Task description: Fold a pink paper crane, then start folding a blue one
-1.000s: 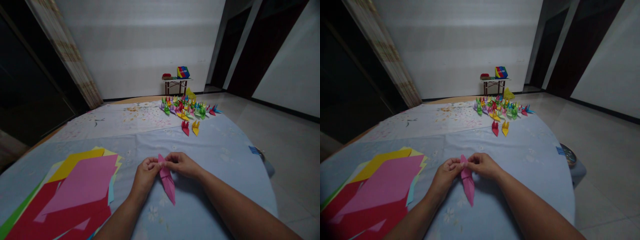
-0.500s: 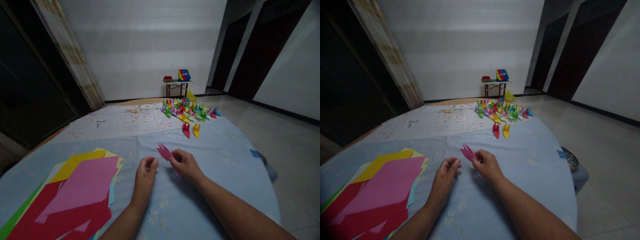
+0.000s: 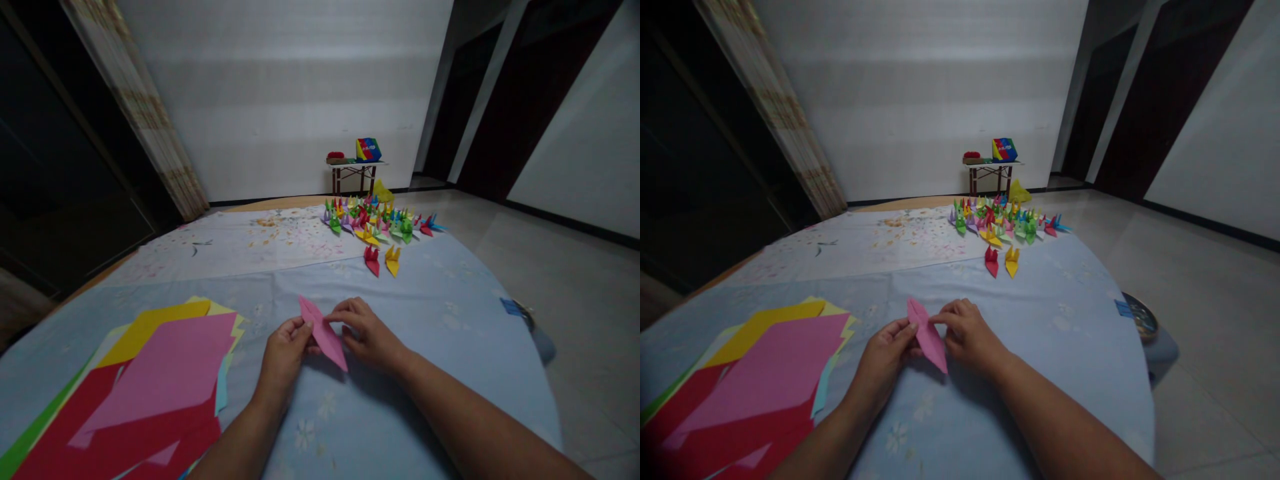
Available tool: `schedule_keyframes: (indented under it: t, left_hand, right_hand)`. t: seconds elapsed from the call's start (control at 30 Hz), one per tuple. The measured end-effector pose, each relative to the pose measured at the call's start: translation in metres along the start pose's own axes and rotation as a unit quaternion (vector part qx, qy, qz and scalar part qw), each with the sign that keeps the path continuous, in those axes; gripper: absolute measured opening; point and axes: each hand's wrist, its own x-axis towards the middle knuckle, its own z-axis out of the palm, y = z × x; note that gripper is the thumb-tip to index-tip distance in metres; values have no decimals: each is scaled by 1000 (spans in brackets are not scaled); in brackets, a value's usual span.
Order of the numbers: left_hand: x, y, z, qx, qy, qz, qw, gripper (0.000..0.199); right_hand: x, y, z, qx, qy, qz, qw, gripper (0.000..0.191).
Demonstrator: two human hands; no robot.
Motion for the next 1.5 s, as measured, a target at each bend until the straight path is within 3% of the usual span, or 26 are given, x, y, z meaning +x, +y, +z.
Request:
schedule_keyframes:
  t: [0.13, 0.27, 0.33, 0.43, 0.5, 0.57, 0.77, 0.97, 1.07, 1.2, 1.5]
  left_hand:
    - [0, 2, -3, 48, 1, -25, 999, 37]
    - [1, 3, -9, 210, -4, -8, 978, 40]
    - [0, 5, -12, 326, -11, 42, 945, 35]
    - [-3, 9, -15, 470, -20, 129, 873, 24]
    - [-4, 11, -17, 510, -31, 171, 842, 20]
    - [-4, 12, -17, 518, -57, 198, 830, 15]
    - [-3, 15, -21, 507, -149, 209, 823, 19]
    - [-10, 24, -22, 521, -187, 201, 808, 27]
    - [-14, 26, -20, 536, -187, 212, 796, 21]
    - [-13, 23, -20, 527, -178, 207, 805, 10]
    - [-5, 14, -19, 523, -108, 174, 827, 24]
  right_hand:
    - [0, 1, -3, -35, -44, -34, 998, 32]
    - [0, -1, -3, -55, -95, -54, 992, 17]
    - [0, -1, -2, -59, -116, -55, 990, 16]
    - [0, 0, -1, -62, -139, -49, 987, 17]
    - [1, 0, -1, -63, -151, -44, 986, 18]
    - [1, 0, -2, -65, -162, -41, 984, 19]
    - [3, 2, -5, -57, -185, -24, 981, 18]
    - [3, 5, -5, -37, -177, 6, 984, 12]
    - [4, 7, -2, -29, -169, 12, 985, 11]
    - [5, 11, 2, -23, -151, 29, 988, 14]
    - [5, 12, 10, -56, -122, 65, 989, 23]
